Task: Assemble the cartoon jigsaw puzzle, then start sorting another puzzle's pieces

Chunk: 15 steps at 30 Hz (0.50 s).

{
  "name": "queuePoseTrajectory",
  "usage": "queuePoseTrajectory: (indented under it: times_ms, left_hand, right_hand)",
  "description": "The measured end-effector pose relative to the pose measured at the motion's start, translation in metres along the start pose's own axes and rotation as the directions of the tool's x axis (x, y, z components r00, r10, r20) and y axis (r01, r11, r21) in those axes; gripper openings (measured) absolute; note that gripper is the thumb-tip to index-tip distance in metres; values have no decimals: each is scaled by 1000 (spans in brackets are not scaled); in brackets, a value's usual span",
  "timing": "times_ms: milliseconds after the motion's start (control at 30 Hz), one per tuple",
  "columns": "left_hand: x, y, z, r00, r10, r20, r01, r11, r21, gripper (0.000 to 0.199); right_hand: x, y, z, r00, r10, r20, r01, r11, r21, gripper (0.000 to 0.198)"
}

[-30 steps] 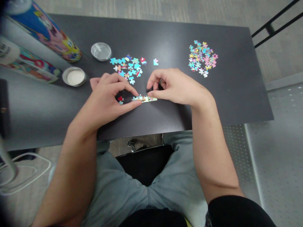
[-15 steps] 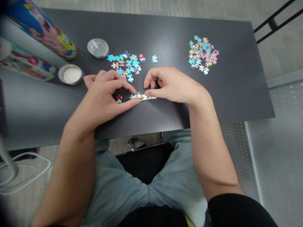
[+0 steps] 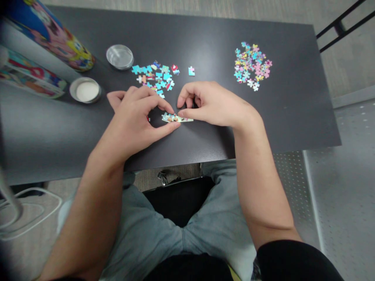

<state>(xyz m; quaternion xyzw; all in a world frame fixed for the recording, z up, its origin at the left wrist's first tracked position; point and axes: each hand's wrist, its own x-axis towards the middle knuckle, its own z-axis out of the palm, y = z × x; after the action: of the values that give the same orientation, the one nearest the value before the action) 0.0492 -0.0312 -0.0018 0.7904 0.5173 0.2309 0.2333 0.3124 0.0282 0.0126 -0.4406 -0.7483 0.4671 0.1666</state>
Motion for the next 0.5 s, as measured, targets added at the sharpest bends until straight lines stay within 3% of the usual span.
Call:
queuePoseTrajectory:
  times_ms: [300,500]
  left_hand:
    - [-1,-3,-11,999,-4,41,4,1000,-1,17]
    - [-2,-4,-11,999,-10,44,10,1000,5,7]
  right_hand:
    - [0,0,3,1000,26,-18,-26,1000,-12,42]
    - [1,-2,5,999,32,-40,-33,998,-44,43]
